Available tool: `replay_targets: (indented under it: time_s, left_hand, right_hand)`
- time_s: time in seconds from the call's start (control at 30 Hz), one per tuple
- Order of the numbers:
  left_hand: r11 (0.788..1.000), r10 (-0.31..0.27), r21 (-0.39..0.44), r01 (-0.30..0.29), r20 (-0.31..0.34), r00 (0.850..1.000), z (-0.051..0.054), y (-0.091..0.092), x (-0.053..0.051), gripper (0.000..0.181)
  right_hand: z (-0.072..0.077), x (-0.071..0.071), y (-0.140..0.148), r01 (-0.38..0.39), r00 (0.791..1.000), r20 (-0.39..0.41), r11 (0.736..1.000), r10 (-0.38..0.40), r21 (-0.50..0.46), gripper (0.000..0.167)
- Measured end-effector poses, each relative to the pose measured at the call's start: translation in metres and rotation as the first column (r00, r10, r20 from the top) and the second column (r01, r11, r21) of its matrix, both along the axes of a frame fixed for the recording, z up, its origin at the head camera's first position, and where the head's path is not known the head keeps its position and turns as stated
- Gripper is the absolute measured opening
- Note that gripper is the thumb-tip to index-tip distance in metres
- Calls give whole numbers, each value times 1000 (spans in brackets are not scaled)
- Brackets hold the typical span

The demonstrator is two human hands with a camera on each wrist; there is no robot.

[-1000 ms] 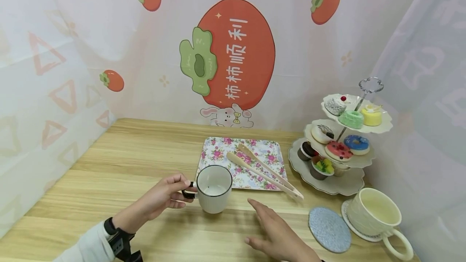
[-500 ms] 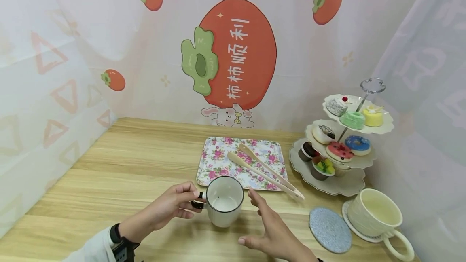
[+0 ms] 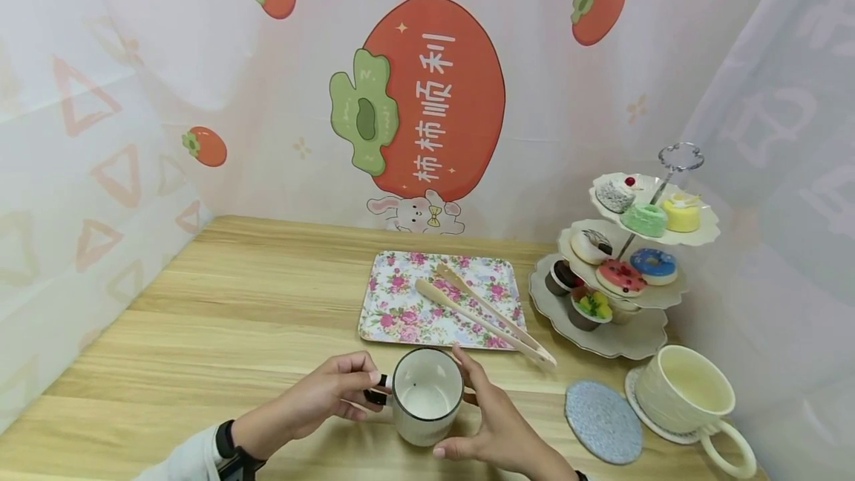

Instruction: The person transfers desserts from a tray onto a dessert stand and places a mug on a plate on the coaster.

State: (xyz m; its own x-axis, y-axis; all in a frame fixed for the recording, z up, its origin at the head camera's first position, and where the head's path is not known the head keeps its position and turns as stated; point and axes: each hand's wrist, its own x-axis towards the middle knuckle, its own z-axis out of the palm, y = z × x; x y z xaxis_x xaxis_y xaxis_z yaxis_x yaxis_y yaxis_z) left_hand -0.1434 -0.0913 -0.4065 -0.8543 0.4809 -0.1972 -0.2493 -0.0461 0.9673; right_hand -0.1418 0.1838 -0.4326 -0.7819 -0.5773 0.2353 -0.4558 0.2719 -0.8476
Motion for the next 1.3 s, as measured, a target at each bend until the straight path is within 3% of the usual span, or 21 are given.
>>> replay_targets:
  time_s: [0.37,0.47,0.67,0.9,1.3]
  left_hand:
    - [1000,-19,5,19,-5,1000,5,4,5,14]
    - [1000,-21,8,21,-4,1000,6,4,6,13]
    - [1000,-25,11,25,-3,1000,7,4,5,13]
    - [999,-32,13,32,-10,999,7,5,4,14]
    - [999,-41,-2,41,-3,999,6,5,3,15]
  right_hand:
    - [1,-3,-5,-71,997,-21,986,68,-148,87]
    - [2,-2,-5,-70,997,-45,987,63,-148,86]
    - [6,-1,-6,-26,1000,-1,991,26,-131,88]
    - [9,-3,-7,-75,997,-39,989,71,-125,89]
    - [8,-2,-5,-73,997,-35,989,69,-126,87]
